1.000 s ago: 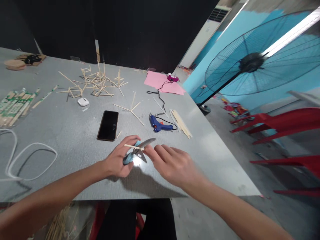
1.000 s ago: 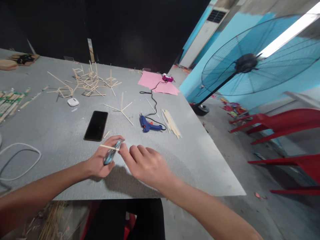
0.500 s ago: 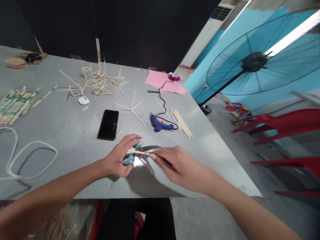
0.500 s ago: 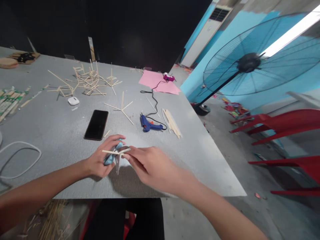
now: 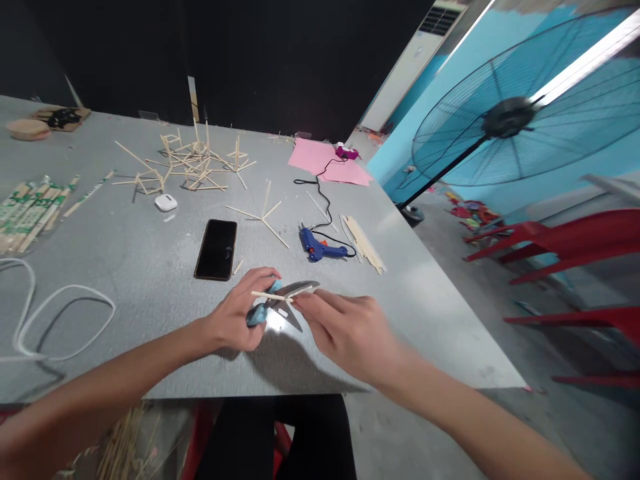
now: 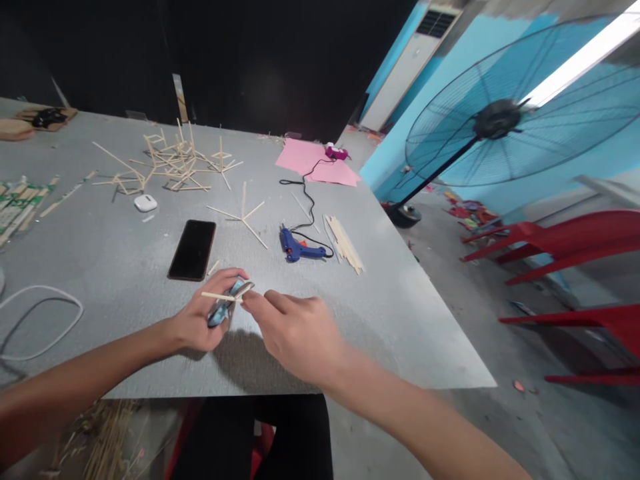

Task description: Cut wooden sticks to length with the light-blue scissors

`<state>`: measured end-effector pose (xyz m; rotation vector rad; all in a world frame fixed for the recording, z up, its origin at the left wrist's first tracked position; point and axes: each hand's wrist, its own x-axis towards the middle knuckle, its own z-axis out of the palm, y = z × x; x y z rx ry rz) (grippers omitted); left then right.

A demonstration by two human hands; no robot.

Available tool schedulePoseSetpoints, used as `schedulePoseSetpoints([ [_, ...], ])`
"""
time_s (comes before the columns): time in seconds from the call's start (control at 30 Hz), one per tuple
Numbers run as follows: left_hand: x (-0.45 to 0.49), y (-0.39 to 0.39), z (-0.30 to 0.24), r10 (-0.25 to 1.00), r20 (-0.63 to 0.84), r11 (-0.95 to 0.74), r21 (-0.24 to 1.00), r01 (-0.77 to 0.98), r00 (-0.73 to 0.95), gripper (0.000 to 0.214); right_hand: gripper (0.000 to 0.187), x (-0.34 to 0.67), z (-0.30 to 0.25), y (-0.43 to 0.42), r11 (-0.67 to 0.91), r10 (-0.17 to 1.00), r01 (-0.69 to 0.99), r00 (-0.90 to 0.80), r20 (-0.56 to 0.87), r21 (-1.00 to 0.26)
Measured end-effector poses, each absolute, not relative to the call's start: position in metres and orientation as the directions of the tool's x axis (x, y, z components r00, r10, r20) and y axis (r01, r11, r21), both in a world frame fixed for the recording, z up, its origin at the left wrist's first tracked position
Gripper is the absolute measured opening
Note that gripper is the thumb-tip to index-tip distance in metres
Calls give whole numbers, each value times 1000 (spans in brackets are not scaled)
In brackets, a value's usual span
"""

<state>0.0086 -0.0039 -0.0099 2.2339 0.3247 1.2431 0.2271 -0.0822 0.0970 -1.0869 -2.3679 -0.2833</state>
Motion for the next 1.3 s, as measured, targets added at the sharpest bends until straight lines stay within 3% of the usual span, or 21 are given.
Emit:
schedulePoseSetpoints([
  [0.17,8,-3,-9,436,705,-824,562,-66,559,80,29,227,100,-86,639,613,763,-580,536,95],
  [0.43,6,-4,-14,462,668,-785,614,-82,583,89,27,225,98,-87,616,608,774,-587,534,149],
  [0.67,6,-4,-15,476,663,-782,619,-67,578,91,19,225,101,-85,581,526,751,-641,559,313],
  [1.17,7,-3,-19,476,693,-799,598,-62,542,97,14,225,101,-84,553,458,730,-669,585,402],
  [1.3,7,-6,-18,484,683,-785,615,-74,547,95,12,225,97,-83,560,459,742,-649,607,369],
])
